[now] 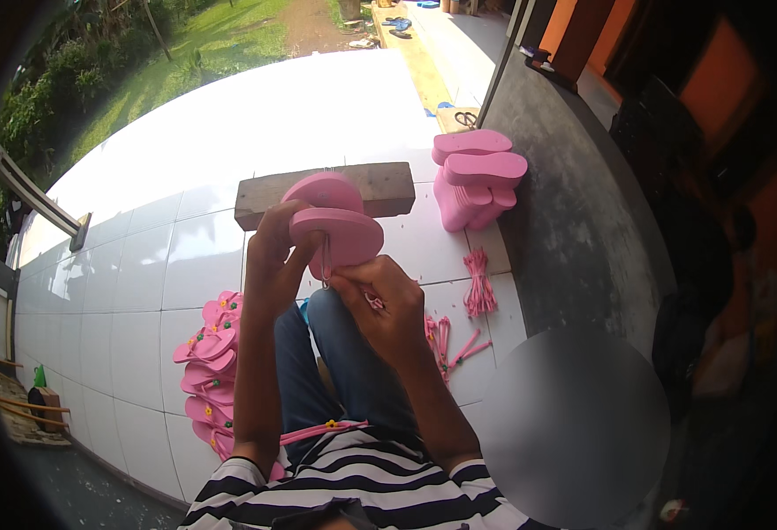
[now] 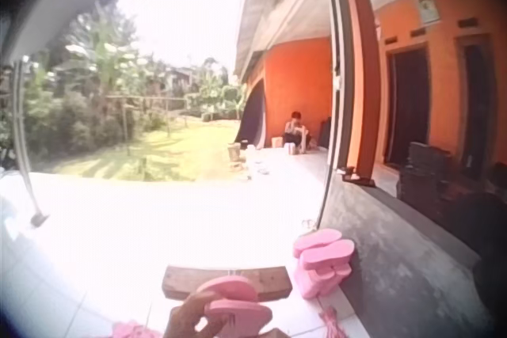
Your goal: The person assembles flip-flops by pulling the straps through the pre-drilled holes in the soles using a wooden jig. The person places a sole onto the jig's metal hook, loops the strap through, and repeats this for multiple pairs.
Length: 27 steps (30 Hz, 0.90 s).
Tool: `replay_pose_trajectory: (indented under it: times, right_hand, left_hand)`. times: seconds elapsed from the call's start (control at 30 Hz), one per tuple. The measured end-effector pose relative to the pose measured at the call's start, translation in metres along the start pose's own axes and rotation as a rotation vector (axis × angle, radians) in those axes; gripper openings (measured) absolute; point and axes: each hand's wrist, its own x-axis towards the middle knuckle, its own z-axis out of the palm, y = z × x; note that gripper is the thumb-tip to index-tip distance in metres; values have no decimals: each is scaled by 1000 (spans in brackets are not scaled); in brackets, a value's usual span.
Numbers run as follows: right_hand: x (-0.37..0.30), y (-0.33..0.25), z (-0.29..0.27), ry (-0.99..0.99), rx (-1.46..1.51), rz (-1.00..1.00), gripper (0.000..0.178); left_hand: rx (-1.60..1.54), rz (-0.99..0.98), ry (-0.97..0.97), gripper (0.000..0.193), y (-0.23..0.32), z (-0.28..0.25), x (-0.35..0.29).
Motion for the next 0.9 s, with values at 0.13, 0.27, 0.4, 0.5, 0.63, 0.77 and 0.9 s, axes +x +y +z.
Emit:
replay_pose_trajectory:
  times: [0.13,0.27,0.4,0.5,0.63,0.77,0.9]
  right_hand:
    - [13,4,-12,-88,-7,-18,12]
    - [17,9,-16,46,-209,-176,21]
    - [38,13,-11,28,-85,-138,35]
    - [49,13,-8,-108,16,-62,37]
    - [49,8,-12,-236,63,-40,37]
    - [51,5,-14,-429,332,14,38]
    - [47,8,-14,-427,307,9,38]
  left_hand:
    - [48,37,-41,30,7,0,2]
    - [64,3,-92,29,19,-1,12]
    - [103,19,-152,28,29,5,28]
    - [86,-12,-123,26,23,4,19]
    - [28,-87,-54,24,33,11,-4]
    - [96,-6,15,22,38,16,-26]
    - [96,4,63,21,44,24,-31]
